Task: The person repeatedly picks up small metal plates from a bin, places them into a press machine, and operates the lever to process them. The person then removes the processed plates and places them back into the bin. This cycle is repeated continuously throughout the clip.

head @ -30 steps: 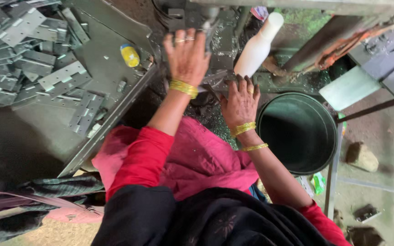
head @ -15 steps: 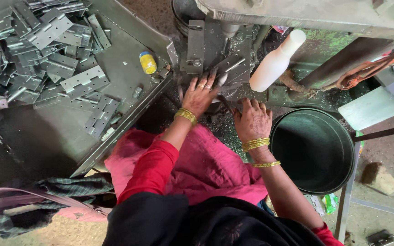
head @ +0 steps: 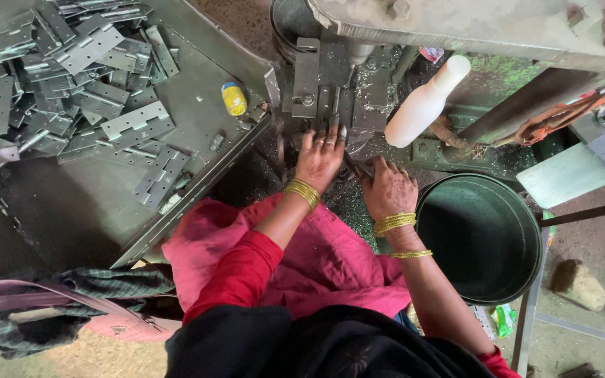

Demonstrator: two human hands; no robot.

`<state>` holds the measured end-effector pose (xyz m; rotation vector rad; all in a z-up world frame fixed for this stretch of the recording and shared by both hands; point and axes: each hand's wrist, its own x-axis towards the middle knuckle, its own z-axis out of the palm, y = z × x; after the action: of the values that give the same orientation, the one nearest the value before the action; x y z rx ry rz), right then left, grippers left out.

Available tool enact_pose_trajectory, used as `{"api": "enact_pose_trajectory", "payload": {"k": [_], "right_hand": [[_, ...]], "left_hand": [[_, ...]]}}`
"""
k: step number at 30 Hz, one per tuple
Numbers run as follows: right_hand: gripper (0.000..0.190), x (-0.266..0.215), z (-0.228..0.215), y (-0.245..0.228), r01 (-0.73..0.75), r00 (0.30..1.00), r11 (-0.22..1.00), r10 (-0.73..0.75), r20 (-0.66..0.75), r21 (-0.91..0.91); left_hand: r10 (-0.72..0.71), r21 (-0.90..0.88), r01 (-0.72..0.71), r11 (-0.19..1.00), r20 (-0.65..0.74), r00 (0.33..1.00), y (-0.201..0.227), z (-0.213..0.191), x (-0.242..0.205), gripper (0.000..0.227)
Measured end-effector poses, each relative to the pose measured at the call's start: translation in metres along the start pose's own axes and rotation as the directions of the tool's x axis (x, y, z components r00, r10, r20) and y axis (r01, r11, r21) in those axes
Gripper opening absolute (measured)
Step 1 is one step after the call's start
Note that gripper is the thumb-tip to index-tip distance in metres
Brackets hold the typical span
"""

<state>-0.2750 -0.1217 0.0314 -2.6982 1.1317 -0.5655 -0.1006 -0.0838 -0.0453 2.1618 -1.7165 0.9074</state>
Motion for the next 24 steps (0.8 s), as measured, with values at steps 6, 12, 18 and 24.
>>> {"api": "enact_pose_trajectory", "payload": {"k": [6,12,18,24], "right_hand": [[0.039,0.002,0.035,0.029,-0.043,0.965,0.998,0.051,0.256,-0.039],[0.04,-0.074,0.142,0.07,-0.279,0.803,0.96,0.242,0.544,-0.015],[0.029,-0.08,0.179,0.109,-0.221,0.849,0.975,0.175,0.499,0.034],[0.023,-0.082,0.183,0.103,-0.081,0.941,0.991,0.112,0.318,-0.107]], "left_hand": [[-0.319,-0.134,0.37,0.919,0.295,0.901,-0.012,0.006,0.023,0.035],[-0.373,-0.139,0.441,0.887,0.348,0.86,-0.015,-0.001,0.04,0.026],[-0.273,-0.122,0.326,0.937,0.321,0.907,-0.02,0.021,0.038,0.03],[-0.339,0.022,0.355,0.934,0.362,0.869,-0.019,0.074,0.058,0.034]]}}
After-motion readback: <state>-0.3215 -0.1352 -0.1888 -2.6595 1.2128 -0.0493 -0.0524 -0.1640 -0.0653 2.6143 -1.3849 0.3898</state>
